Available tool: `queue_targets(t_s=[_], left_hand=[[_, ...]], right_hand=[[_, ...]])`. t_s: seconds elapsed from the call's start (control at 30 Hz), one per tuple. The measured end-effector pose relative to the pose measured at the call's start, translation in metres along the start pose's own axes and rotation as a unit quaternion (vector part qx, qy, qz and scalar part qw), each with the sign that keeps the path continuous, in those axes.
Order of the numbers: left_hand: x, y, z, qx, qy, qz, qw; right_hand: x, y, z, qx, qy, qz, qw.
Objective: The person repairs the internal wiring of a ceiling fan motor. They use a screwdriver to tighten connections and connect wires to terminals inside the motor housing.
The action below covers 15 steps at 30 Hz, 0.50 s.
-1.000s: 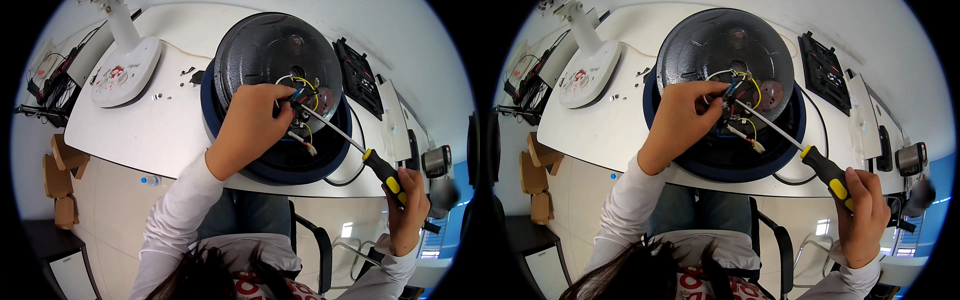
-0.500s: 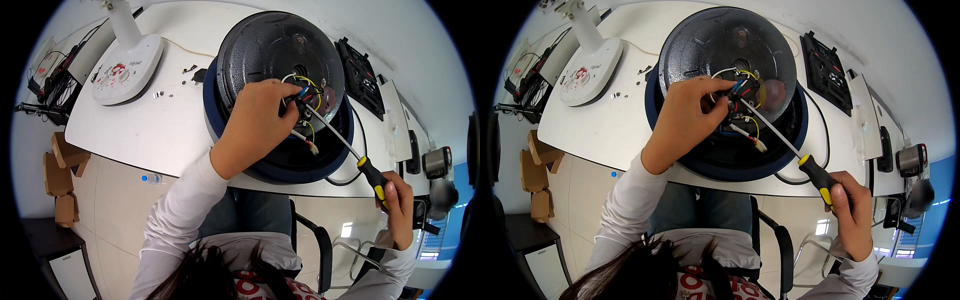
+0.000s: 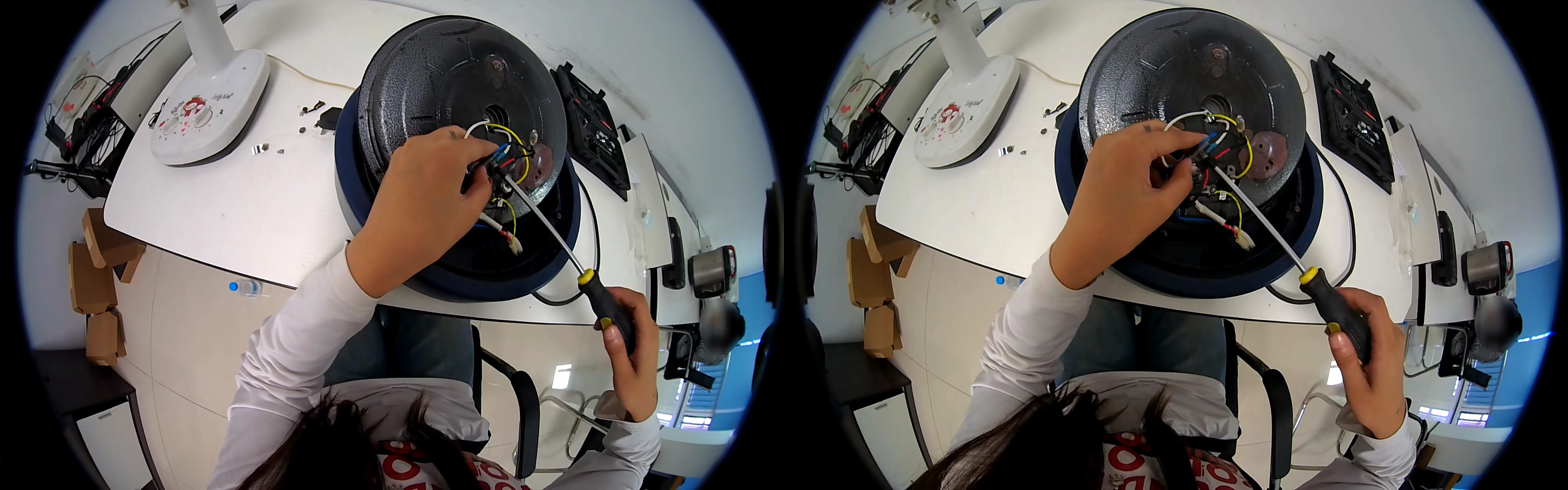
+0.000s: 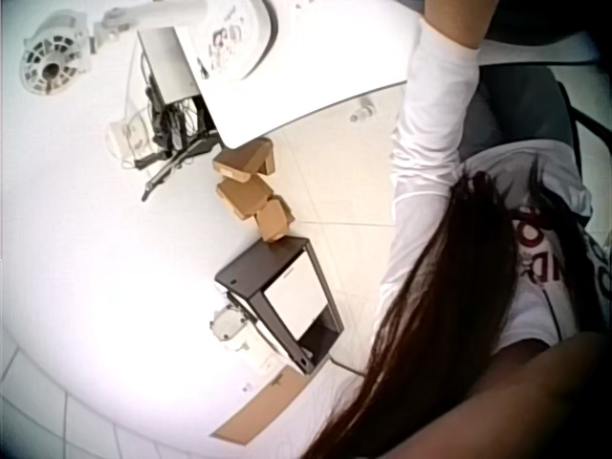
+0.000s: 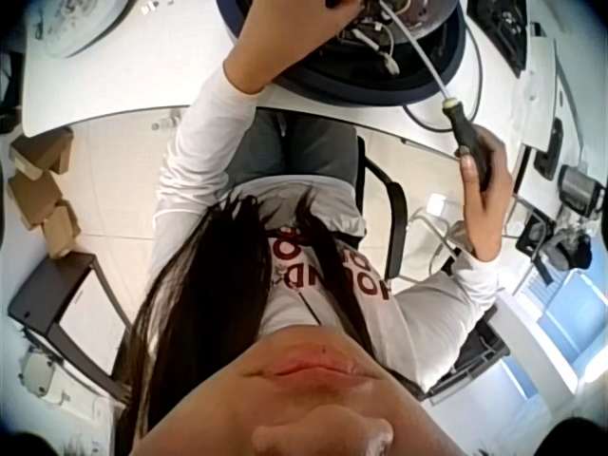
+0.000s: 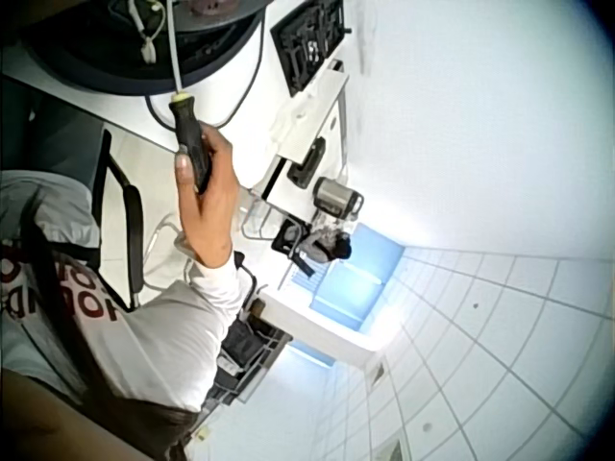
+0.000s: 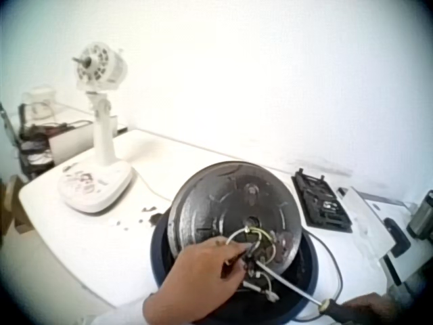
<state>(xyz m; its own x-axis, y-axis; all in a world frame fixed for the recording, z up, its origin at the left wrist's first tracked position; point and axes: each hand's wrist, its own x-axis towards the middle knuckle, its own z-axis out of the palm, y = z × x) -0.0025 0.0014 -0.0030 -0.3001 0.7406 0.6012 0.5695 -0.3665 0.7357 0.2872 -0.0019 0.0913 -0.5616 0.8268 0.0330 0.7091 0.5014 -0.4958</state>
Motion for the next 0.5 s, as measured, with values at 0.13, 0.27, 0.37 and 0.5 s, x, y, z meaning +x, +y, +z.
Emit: queue_targets(t_s=[0.13,0.27,0.37,0.5], left_hand=[[0.0,-0.002,0.0,-0.022,-0.006,0.001,1.0],[0.001,-0.004,0.0,-0.057,-0.025,-0.016,0.998],[0.001,0.0,-0.003,-0.079,-0.046,-0.043,0.995],[0.001,-0.002,-0.005,-0.079,-0.057,-0.049,0.994]], right_hand=[[0.0,-0.006,-0.001,0.03,-0.009,0.039,0.999],[-0.002,-0.006,0.002,0.03,0.015,0.025,0.999],[0.002,0.003,-0.003,-0.129,0.055,-0.111,0.984],[0.006,0.011,0.0,-0.309,0.124,-0.223,0.916]])
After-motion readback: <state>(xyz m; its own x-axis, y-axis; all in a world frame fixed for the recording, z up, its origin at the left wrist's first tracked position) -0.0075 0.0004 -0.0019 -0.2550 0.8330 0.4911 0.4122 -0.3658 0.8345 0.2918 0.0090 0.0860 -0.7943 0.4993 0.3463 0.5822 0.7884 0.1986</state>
